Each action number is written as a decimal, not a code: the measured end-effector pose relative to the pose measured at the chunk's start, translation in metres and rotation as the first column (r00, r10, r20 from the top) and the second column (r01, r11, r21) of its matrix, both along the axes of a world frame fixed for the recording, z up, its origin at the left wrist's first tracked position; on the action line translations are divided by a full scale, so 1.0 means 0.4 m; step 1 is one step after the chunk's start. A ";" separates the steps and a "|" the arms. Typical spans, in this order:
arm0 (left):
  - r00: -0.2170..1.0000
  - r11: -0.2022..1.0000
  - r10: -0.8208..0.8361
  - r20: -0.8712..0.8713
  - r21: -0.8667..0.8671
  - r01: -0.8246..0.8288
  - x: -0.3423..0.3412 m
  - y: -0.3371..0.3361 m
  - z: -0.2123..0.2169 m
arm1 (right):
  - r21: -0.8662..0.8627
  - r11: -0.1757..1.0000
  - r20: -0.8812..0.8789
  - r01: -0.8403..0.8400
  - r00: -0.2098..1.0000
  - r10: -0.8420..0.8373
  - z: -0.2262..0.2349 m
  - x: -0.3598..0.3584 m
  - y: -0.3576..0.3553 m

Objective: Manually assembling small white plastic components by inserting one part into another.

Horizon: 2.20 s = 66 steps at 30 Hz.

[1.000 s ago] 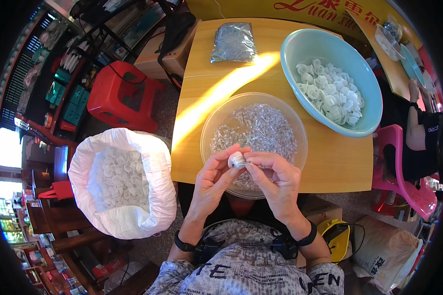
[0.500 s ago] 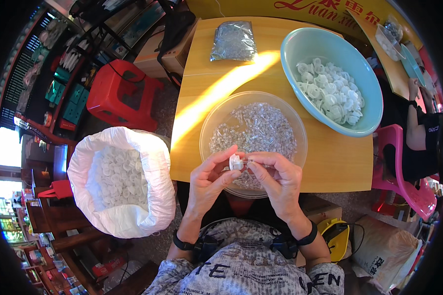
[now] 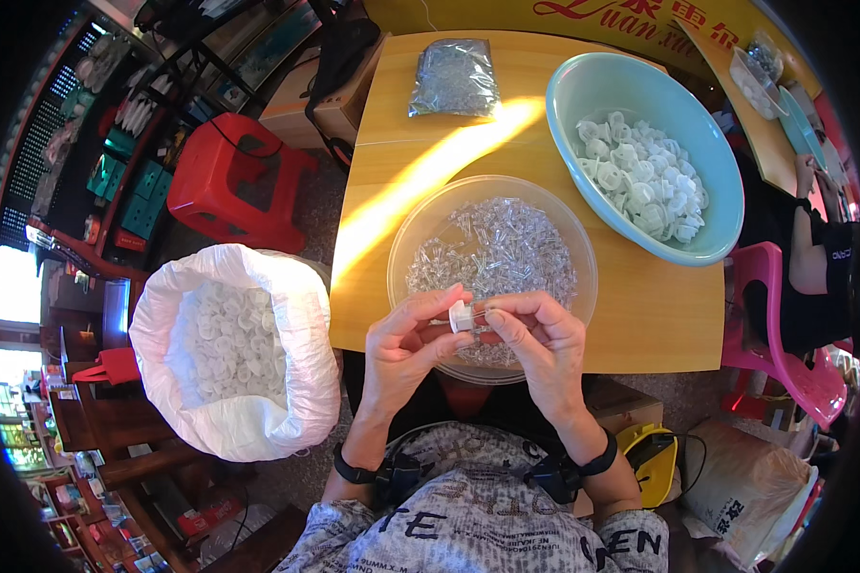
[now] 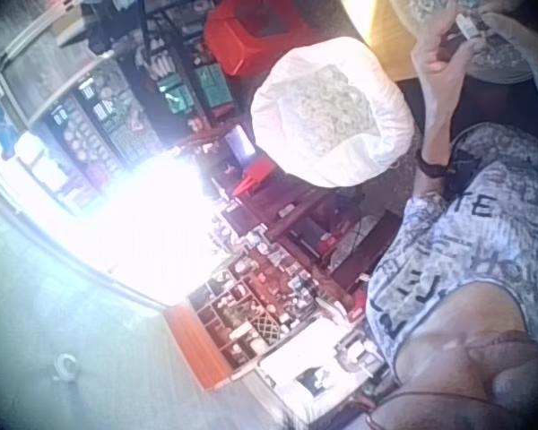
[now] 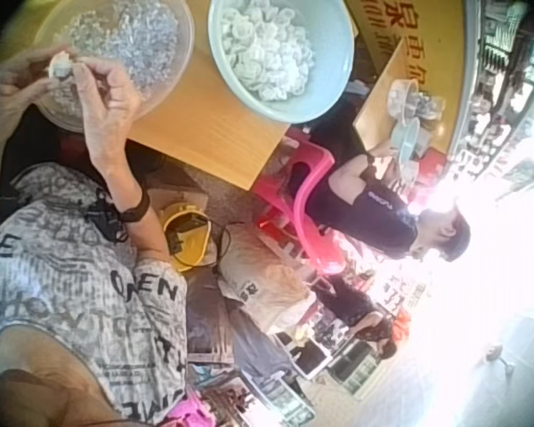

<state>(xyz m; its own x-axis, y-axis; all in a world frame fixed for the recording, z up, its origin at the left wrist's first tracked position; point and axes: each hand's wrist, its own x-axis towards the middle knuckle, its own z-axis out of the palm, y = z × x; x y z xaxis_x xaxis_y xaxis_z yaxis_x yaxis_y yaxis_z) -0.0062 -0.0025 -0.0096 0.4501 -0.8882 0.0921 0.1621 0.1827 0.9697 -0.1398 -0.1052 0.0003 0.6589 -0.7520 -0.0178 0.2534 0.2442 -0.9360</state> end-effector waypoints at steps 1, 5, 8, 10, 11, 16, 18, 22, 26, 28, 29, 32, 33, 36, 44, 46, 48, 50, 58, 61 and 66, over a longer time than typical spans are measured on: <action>1.000 1.000 0.001 0.009 -0.015 0.000 0.001 -0.001 -0.001 | -0.026 1.000 -0.004 0.005 1.000 -0.005 -0.002 0.000 0.000; 1.000 0.999 0.008 -0.006 -0.034 -0.008 0.001 -0.002 -0.003 | -0.176 0.984 -0.066 0.022 0.997 -0.034 0.000 -0.001 0.000; 0.993 1.000 0.004 -0.116 -0.001 -0.005 -0.001 0.000 -0.003 | -0.300 0.953 -0.090 0.033 0.994 -0.063 0.002 -0.001 -0.001; 0.987 1.000 0.002 -0.163 0.029 0.002 -0.002 0.001 -0.002 | -0.275 0.961 -0.093 0.037 0.994 -0.065 0.005 0.000 0.000; 0.987 1.000 0.002 -0.163 0.030 0.003 0.000 0.002 -0.004 | -0.275 0.961 -0.093 0.038 0.993 -0.066 0.006 0.001 0.001; 0.993 0.996 -0.032 -0.118 0.081 0.041 0.011 0.006 -0.009 | -0.113 0.993 -0.045 0.035 0.998 -0.041 0.008 0.003 0.003; 0.981 0.995 -0.045 -0.188 0.083 0.062 0.011 0.006 0.003 | -0.189 0.981 -0.064 0.030 0.997 -0.043 0.010 0.000 0.001; 0.934 0.992 -0.079 -0.348 0.062 0.107 0.011 0.005 0.005 | -0.267 0.963 -0.075 0.030 0.996 -0.051 0.013 0.001 0.002; 0.952 0.992 -0.039 -0.303 0.104 0.074 0.003 0.003 0.008 | -0.611 0.791 -0.091 0.023 0.991 -0.099 0.018 0.003 -0.010; 0.952 0.993 -0.047 -0.301 0.086 0.077 0.002 0.004 0.010 | -0.517 0.856 -0.124 -0.019 0.991 -0.053 0.024 -0.001 -0.008; 0.952 0.994 -0.045 -0.303 0.086 0.074 0.001 0.004 0.011 | -0.517 0.856 -0.126 -0.023 0.991 -0.049 0.028 -0.002 -0.004; 0.954 0.993 -0.026 -0.300 0.101 0.059 -0.002 0.005 0.015 | -0.164 0.986 -0.092 -0.036 0.996 0.021 0.031 -0.005 0.006; 0.954 0.994 -0.035 -0.297 0.090 0.065 -0.003 0.004 0.015 | -0.180 0.983 -0.072 -0.032 0.997 0.019 0.021 -0.008 0.005; 0.958 0.996 -0.044 -0.285 0.068 0.065 -0.005 0.006 0.017 | -0.249 0.968 -0.065 -0.033 0.998 0.018 0.018 -0.009 0.000; 0.996 0.999 -0.042 -0.084 0.000 0.042 -0.012 0.003 0.013 | -0.423 0.906 -0.094 -0.026 0.995 -0.016 0.012 -0.015 -0.006; 0.999 1.000 -0.024 -0.035 -0.011 0.024 -0.017 -0.001 0.008 | -0.446 0.895 -0.109 -0.028 0.994 -0.023 0.011 -0.017 -0.010; 0.999 1.000 -0.024 -0.022 0.001 0.024 -0.020 -0.006 0.008 | -0.418 0.908 -0.124 -0.039 0.992 -0.014 0.005 -0.020 -0.013; 1.000 1.000 -0.019 -0.006 0.013 0.019 -0.022 -0.006 0.015 | -0.390 0.919 -0.135 -0.054 0.991 0.001 0.006 -0.021 -0.013; 0.997 0.999 -0.035 -0.072 0.009 0.035 -0.027 -0.011 0.024 | -0.235 0.970 -0.114 -0.055 0.993 0.029 0.012 -0.033 -0.007; 1.000 0.999 -0.001 -0.002 0.037 0.001 -0.037 0.007 0.026 | -0.323 0.945 -0.149 -0.047 0.989 -0.002 0.010 -0.033 0.006; 0.986 0.998 0.023 -0.163 0.057 -0.014 -0.051 0.005 0.061 | -0.368 0.926 -0.192 -0.091 0.981 0.020 0.028 -0.036 -0.020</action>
